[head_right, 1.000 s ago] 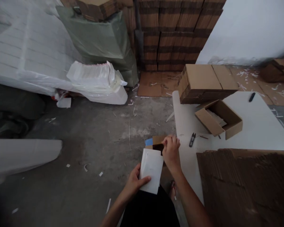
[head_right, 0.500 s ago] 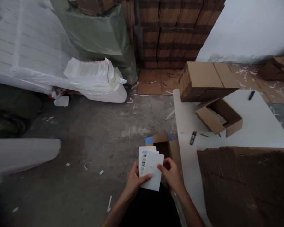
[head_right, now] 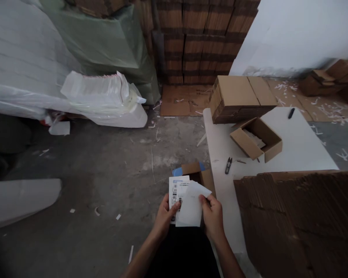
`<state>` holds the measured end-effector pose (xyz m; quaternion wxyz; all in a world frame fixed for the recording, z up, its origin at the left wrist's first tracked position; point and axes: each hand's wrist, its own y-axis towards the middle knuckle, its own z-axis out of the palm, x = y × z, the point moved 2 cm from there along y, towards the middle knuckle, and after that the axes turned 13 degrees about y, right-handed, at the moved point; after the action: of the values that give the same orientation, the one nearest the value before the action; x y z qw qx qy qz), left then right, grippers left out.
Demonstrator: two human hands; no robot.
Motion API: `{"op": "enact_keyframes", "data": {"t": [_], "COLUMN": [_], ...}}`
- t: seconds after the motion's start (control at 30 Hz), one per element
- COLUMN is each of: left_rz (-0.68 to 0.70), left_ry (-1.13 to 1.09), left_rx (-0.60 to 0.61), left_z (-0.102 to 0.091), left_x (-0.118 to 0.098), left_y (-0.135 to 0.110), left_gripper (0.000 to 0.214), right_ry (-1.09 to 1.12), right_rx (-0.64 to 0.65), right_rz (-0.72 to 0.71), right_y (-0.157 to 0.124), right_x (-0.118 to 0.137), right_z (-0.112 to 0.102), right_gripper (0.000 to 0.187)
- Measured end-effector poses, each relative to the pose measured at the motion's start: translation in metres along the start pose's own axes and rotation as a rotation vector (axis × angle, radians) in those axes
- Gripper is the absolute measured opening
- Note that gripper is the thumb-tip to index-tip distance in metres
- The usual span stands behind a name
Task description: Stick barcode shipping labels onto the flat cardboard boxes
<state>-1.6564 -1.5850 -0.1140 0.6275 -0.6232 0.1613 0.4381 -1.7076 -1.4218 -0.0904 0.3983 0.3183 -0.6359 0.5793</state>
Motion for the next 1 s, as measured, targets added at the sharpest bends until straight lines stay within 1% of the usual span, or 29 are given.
{"op": "enact_keyframes", "data": {"t": [0.07,0.13,0.2,0.27,0.33,0.4,0.5,0.63,0.7,0.77,0.87,0.93,1.0], "left_rz": [0.008,0.009,0.002,-0.011,-0.032,-0.049,-0.064,-0.069,-0.059,-0.044,-0.051,-0.08,-0.127], "left_ry": [0.004,0.013,0.021,0.024,0.024,0.02,-0.012,-0.068,-0.058,-0.018,-0.016,-0.047,-0.071], "left_rx": [-0.006,-0.004,-0.007,-0.02,-0.038,-0.039,0.004,0.08,0.081,0.049,0.012,0.013,0.014], "left_z": [0.002,0.004,0.007,0.01,0.011,0.011,0.011,0.014,0.015,0.014,0.015,0.019,0.024], "left_x": [0.005,0.01,0.013,0.015,0.015,0.016,0.015,0.014,0.015,0.016,0.027,0.042,0.062], "left_y": [0.007,0.012,0.016,0.017,0.019,0.02,0.022,0.021,0.02,0.021,0.032,0.048,0.07], "left_gripper": [0.057,0.058,0.061,0.063,0.062,0.06,0.06,0.058,0.055,0.053,0.055,0.057,0.06], "right_ry": [0.017,0.04,0.062,0.078,0.122,0.2,0.326,0.465,0.483,0.484,0.485,0.494,0.521], "right_rx": [-0.01,0.016,0.053,0.055,-0.014,-0.096,-0.138,-0.088,-0.06,-0.04,-0.045,-0.081,-0.131], "right_rz": [-0.027,-0.027,0.019,0.084,0.101,0.074,0.058,0.149,0.2,0.24,0.248,0.233,0.227], "right_y": [0.0,-0.001,-0.002,-0.004,-0.005,-0.003,0.001,0.004,0.003,0.002,0.004,0.009,0.013], "right_x": [-0.002,-0.008,-0.014,-0.019,-0.019,-0.015,-0.007,-0.012,-0.018,-0.025,-0.03,-0.03,-0.031], "right_z": [-0.002,-0.004,-0.004,-0.005,-0.009,-0.014,-0.021,-0.02,-0.016,-0.012,-0.007,-0.007,-0.009], "right_gripper": [0.048,0.045,0.044,0.046,0.05,0.053,0.052,0.052,0.051,0.051,0.053,0.053,0.052]}}
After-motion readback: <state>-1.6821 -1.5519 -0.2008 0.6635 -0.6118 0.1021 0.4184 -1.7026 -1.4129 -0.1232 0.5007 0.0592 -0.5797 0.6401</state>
